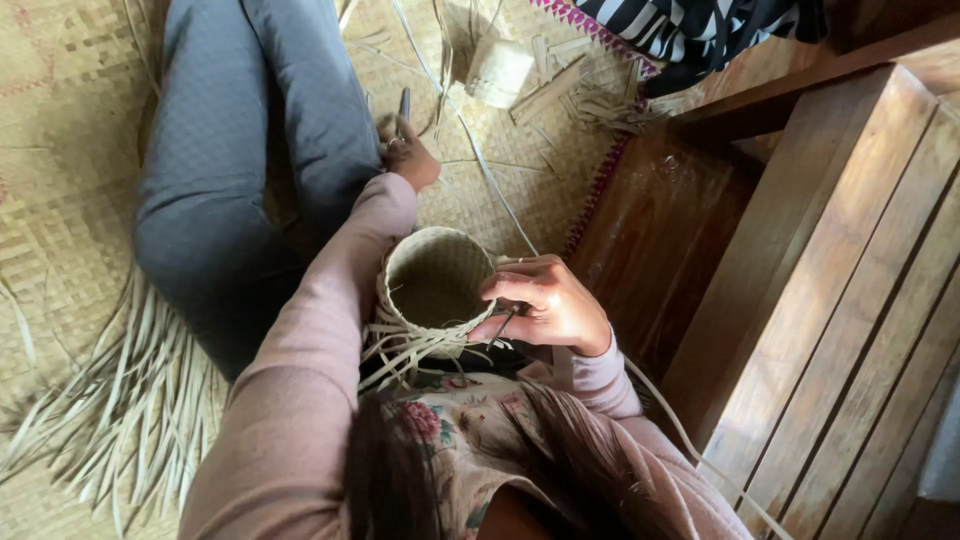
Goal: Weaving a small basket from dried plant fibers using a weaving tool.
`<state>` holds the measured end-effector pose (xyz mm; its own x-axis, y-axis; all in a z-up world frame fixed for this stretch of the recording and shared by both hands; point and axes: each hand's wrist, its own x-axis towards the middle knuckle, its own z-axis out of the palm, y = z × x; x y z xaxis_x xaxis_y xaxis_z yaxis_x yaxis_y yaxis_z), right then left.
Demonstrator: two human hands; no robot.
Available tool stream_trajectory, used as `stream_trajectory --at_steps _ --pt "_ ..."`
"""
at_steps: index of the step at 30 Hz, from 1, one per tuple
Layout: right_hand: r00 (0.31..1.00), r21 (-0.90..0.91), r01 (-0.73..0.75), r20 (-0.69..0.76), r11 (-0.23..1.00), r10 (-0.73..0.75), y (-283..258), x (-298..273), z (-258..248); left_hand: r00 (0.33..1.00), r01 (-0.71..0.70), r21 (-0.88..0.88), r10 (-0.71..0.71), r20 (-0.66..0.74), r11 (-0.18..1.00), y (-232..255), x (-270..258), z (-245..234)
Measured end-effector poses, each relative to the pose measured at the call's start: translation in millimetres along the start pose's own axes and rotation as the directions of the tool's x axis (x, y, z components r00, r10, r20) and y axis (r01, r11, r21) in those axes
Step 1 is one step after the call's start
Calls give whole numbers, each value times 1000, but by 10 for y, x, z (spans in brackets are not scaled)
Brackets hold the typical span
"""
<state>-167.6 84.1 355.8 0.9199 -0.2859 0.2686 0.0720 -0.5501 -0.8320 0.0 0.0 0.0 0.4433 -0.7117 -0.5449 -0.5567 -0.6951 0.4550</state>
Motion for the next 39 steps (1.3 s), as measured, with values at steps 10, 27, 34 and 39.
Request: stream_trajectory --at_steps 10,27,34,39 --pt "993 68 -25 -115 997 33 109 -139 -105 992 -113 50 115 -48 992 556 -95 -91" --pt "899 -129 -371 -299 920 320 -209 32 -343 511 -812 -420 843 -171 406 695 -1280 -2453" --pt "956 -7 -260 -141 966 256 181 116 -469 -11 -975 209 916 -400 80 556 -2840 -2827" --pt "968 235 -127 -182 964 172 484 277 -367 247 -918 203 892 -379 340 456 -2826 -2512"
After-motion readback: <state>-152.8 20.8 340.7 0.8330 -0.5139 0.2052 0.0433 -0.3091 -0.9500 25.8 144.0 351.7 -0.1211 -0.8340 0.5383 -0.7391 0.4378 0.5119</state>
